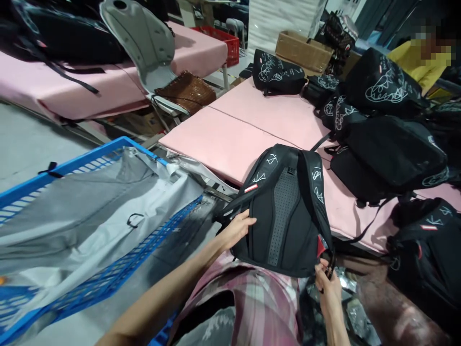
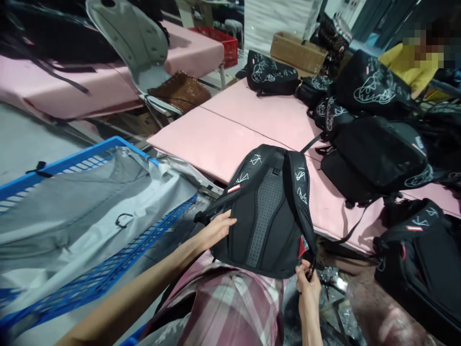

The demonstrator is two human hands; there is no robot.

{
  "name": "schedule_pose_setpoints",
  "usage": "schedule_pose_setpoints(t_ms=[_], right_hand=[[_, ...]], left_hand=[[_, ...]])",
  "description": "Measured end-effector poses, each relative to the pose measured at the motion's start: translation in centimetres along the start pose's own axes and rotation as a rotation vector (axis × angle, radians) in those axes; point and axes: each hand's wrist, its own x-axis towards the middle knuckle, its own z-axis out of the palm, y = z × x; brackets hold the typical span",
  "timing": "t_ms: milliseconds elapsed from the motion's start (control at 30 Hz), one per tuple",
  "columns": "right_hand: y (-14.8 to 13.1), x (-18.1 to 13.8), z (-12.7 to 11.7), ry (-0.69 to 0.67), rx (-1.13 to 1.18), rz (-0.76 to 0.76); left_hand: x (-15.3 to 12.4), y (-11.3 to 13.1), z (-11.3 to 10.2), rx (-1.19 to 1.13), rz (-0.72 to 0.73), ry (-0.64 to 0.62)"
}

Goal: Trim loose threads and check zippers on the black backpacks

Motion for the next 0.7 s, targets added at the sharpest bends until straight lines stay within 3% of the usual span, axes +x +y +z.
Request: schedule_pose_setpoints(t_ms=[100, 200, 333, 433, 533, 700], right_hand=[[-2.2, -0.4, -0.9, 0.164, -0.237, -0.137], [-5.4, -0.8, -0.1, 0.149, -0.465, -0.256], [-8.0, -1.4, 4.0, -0.085, -0.679, -0.345], [-8.4, -1.6, 7.4, -0.182, -0.732, -0.412], [-8.8, -1.6, 10.1, -0.233, -0.75, -0.446], [-10.5, -0.7, 13.9, -0.332, -0.753, -0.582]], left_hand=[[0.0, 1.0, -1.6, 0.526, 0.077, 0.097], [1.4, 2.8, -3.2, 0.91, 0.299, 0.181], [4.6, 5.3, -5.9, 1.047, 0.488, 0.256], [5.9, 6.0, -7.4, 1.158, 0.514, 0.15], [6.0, 5.6, -7.7, 1.268, 0.49, 0.07], [6.3, 5.6, -6.6, 1.4, 0.464, 0.126]])
